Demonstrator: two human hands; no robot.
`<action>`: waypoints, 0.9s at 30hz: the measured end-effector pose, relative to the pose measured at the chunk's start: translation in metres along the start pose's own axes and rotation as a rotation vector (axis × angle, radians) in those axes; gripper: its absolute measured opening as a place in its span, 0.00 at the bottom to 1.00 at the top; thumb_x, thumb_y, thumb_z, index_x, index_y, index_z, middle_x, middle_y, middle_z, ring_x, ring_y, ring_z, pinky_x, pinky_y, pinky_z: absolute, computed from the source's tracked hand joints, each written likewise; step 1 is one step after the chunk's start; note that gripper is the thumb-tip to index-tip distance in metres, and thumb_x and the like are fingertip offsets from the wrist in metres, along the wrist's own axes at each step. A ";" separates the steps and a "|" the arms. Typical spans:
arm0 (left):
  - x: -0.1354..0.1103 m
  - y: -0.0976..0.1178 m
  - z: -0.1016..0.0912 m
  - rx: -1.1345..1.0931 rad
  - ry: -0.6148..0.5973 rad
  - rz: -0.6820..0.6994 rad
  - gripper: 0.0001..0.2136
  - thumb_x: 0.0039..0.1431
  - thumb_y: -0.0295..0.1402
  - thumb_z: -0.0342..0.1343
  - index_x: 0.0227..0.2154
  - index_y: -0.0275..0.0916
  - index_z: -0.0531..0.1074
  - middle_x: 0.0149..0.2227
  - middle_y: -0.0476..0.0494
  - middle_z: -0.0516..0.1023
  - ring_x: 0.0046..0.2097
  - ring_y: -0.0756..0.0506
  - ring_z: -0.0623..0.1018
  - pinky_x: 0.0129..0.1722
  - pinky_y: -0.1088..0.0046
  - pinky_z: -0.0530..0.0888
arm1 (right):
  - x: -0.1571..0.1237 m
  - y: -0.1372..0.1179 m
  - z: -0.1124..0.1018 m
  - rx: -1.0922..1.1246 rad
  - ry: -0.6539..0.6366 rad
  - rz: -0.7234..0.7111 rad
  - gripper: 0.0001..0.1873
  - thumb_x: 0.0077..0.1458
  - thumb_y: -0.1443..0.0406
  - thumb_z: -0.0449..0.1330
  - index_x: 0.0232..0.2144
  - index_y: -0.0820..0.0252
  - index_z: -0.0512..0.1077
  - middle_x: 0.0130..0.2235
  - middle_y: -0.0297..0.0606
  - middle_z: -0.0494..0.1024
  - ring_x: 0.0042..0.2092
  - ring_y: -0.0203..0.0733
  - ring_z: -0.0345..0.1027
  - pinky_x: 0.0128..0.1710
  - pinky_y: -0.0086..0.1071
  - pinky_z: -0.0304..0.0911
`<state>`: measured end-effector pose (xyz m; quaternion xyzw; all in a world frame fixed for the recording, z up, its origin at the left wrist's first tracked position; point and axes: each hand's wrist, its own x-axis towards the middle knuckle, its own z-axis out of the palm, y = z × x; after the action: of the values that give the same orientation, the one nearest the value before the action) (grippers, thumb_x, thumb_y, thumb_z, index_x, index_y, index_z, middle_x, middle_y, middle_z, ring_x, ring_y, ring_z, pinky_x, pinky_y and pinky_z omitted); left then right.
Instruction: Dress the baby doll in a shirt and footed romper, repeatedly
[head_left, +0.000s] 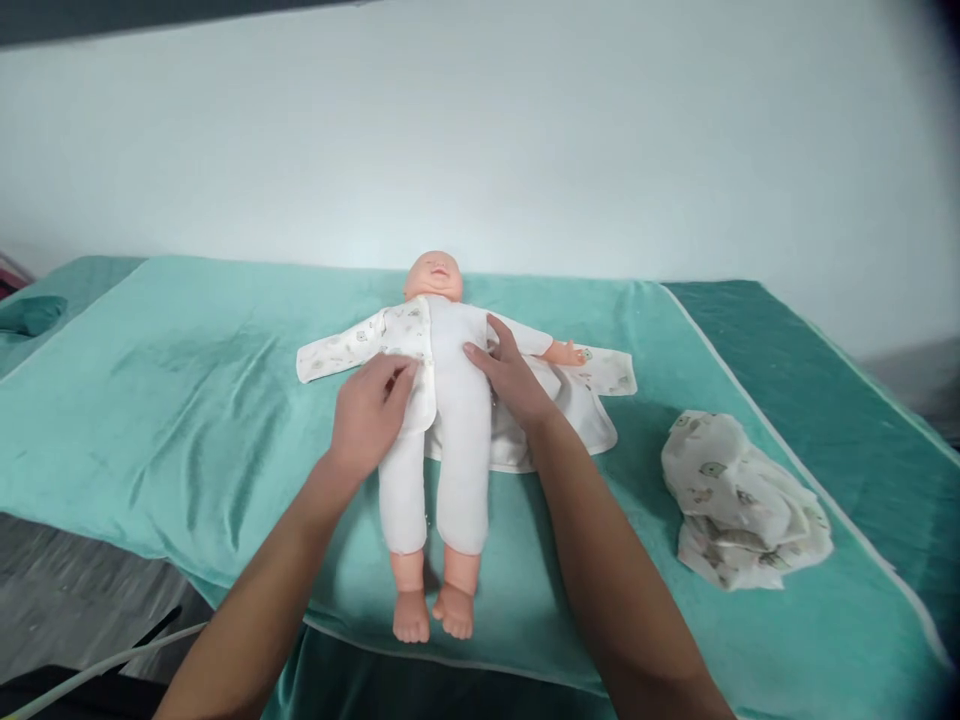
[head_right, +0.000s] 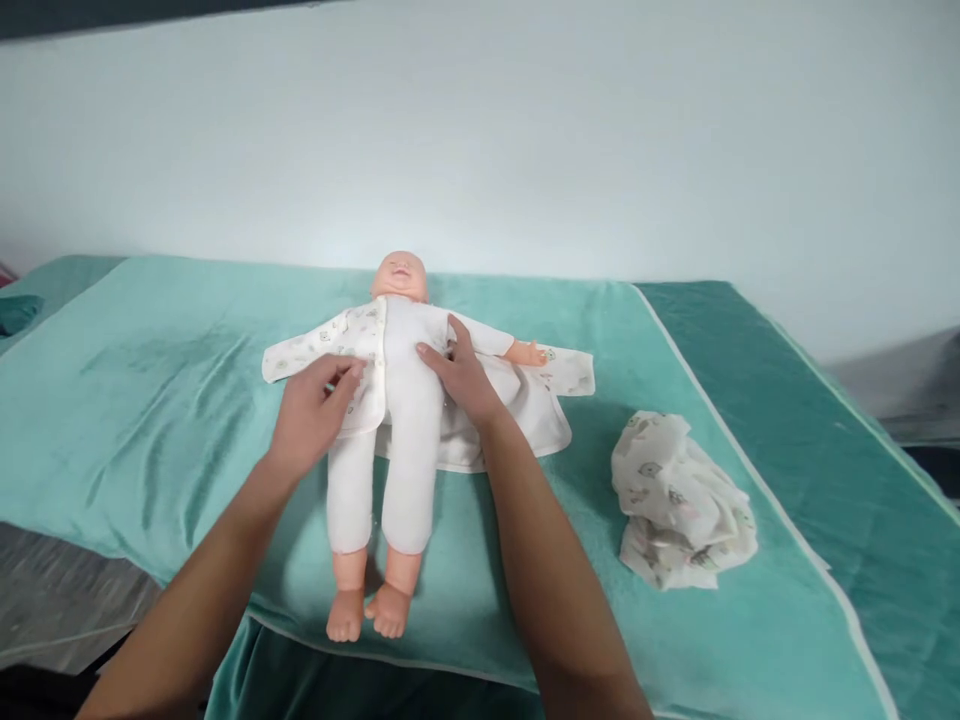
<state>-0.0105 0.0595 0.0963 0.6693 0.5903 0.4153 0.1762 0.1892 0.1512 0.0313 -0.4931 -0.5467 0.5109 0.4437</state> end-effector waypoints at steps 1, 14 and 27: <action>-0.013 -0.005 0.000 0.051 -0.013 0.021 0.12 0.69 0.38 0.50 0.34 0.43 0.76 0.34 0.45 0.79 0.37 0.44 0.76 0.37 0.65 0.69 | -0.001 -0.002 0.000 0.004 0.003 0.026 0.54 0.52 0.43 0.66 0.72 0.50 0.49 0.58 0.45 0.74 0.56 0.52 0.71 0.60 0.51 0.68; 0.024 -0.146 -0.027 0.580 0.119 -0.170 0.28 0.64 0.36 0.51 0.66 0.38 0.63 0.65 0.29 0.68 0.66 0.29 0.66 0.62 0.47 0.64 | -0.005 -0.010 -0.002 0.013 0.000 0.036 0.47 0.54 0.46 0.65 0.70 0.51 0.54 0.49 0.41 0.78 0.49 0.51 0.74 0.55 0.49 0.72; 0.045 -0.174 -0.038 0.699 0.123 -0.278 0.26 0.68 0.33 0.41 0.67 0.35 0.63 0.68 0.27 0.65 0.66 0.29 0.66 0.61 0.47 0.63 | 0.004 0.001 -0.011 0.028 0.086 -0.046 0.36 0.53 0.49 0.66 0.60 0.54 0.67 0.38 0.35 0.80 0.41 0.44 0.75 0.49 0.44 0.72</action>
<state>-0.1536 0.1343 0.0082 0.5763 0.7910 0.2006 -0.0437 0.1997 0.1563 0.0309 -0.4958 -0.5309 0.4865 0.4854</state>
